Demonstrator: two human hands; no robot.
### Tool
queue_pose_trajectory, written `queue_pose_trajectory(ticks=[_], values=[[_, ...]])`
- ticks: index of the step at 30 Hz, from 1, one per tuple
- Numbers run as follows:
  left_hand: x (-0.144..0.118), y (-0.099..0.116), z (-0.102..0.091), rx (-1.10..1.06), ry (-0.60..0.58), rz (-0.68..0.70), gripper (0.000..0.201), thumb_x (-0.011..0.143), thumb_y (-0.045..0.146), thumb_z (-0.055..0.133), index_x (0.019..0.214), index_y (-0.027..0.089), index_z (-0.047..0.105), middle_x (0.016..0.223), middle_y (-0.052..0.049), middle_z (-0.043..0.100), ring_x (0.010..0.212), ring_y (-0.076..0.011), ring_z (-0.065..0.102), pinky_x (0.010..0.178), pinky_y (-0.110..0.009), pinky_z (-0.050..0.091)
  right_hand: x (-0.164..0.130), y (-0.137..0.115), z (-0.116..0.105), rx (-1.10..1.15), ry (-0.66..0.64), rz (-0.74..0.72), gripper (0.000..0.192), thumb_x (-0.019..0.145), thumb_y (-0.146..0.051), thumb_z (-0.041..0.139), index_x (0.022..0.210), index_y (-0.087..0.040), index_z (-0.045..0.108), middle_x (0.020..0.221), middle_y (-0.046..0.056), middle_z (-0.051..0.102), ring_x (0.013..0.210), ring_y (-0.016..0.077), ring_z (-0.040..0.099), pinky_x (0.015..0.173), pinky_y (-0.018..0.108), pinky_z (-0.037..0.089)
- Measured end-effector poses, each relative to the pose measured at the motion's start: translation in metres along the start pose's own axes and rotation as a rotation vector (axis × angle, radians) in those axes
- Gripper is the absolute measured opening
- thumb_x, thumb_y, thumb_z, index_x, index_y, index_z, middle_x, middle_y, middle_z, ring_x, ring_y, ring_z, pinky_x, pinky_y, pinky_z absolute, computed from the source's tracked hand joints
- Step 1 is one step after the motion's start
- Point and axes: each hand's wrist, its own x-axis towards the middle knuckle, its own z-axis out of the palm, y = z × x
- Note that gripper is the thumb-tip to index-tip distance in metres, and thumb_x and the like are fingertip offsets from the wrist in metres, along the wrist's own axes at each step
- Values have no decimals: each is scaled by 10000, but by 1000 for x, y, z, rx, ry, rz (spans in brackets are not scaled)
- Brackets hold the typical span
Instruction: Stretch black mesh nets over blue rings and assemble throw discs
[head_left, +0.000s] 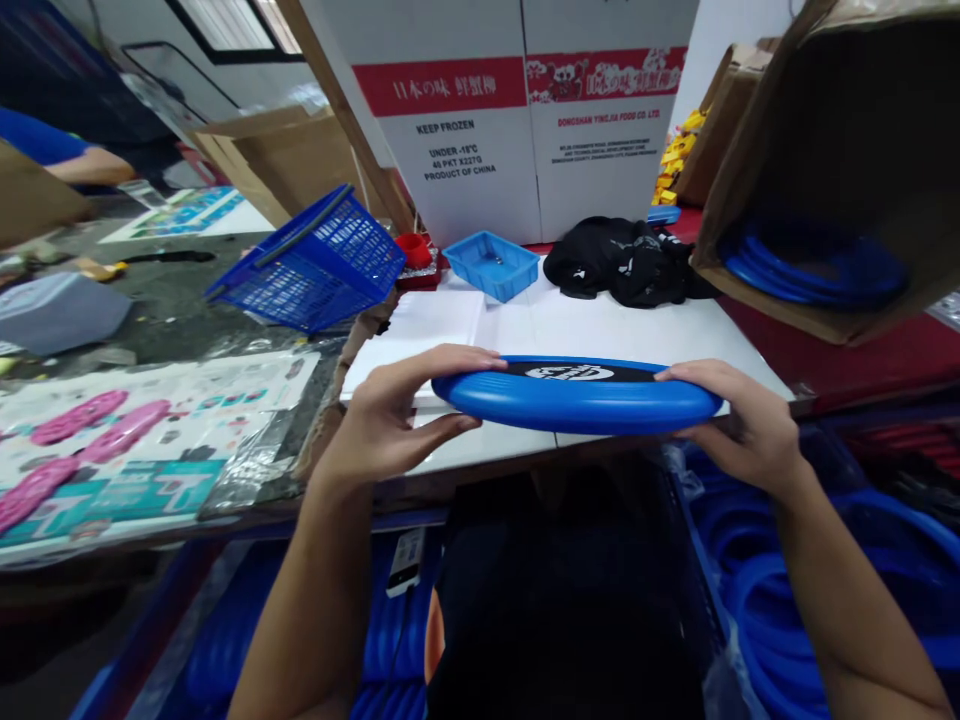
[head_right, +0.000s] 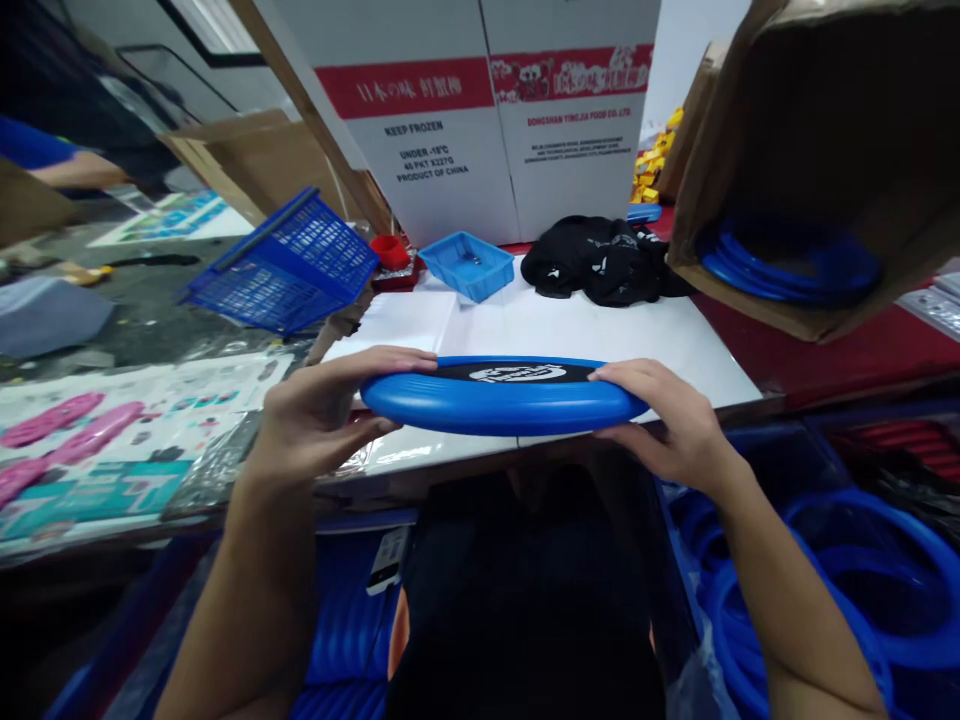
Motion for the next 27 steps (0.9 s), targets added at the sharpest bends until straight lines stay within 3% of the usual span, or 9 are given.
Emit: queue_pose_trajectory(ticks=[3,6,9,13,17,20,22,25,27], values=[[12,22,3,197,-66,24,535,912,304,825,1417,241,663,1323,-125,754,1245,-319,711,1082,-473,578,14,-13,6,-65,12,-64,625,913,-250,802,1499,-271,585,1293,121,761,1157,334,743,987,527,638],[24,44,16,383,-124,168,531,913,418,825,1374,206,668,1190,-129,789,1069,-301,760,946,-426,617,25,-25,11,-121,-40,-127,639,923,-264,793,1518,-239,561,1306,145,752,1167,342,736,971,535,635],[29,49,31,522,-48,245,491,918,537,799,1255,193,701,996,-97,798,863,-263,765,779,-367,613,26,-31,19,-157,-7,-155,630,935,-264,773,1523,-233,552,1287,149,755,1151,341,733,950,532,629],[30,34,37,640,93,256,453,917,614,772,1142,225,715,894,-55,785,780,-238,750,714,-340,580,28,-33,36,-214,159,-115,539,955,-250,723,1476,-254,585,1224,125,763,1098,331,737,909,512,630],[55,15,25,628,133,193,480,932,699,705,1078,243,735,901,-39,784,767,-221,731,678,-343,548,53,-27,40,-297,239,-45,385,993,-338,682,1367,-260,634,1212,121,761,1095,332,732,942,510,615],[94,-1,10,573,113,105,537,963,757,620,1008,235,737,776,15,721,671,-153,630,634,-323,508,92,-16,25,-317,170,-5,312,1050,-435,600,1291,-242,642,1156,114,760,1037,299,724,935,471,602],[122,-14,2,546,100,46,607,966,801,571,879,214,701,632,53,596,588,-102,506,580,-300,460,123,-5,13,-322,95,6,346,1069,-515,554,1227,-220,642,1056,97,758,934,253,704,890,415,592],[157,-36,-2,497,71,-2,734,998,855,394,705,218,613,555,28,480,570,-124,477,596,-346,479,167,10,6,-370,-16,63,444,1072,-613,490,1026,-201,648,913,69,733,819,199,637,840,360,560],[174,-51,1,483,95,-48,784,1009,859,287,598,252,567,525,-18,454,544,-181,507,611,-420,494,189,16,13,-421,15,131,497,1104,-604,387,903,-229,645,861,63,725,800,207,622,826,372,551]])
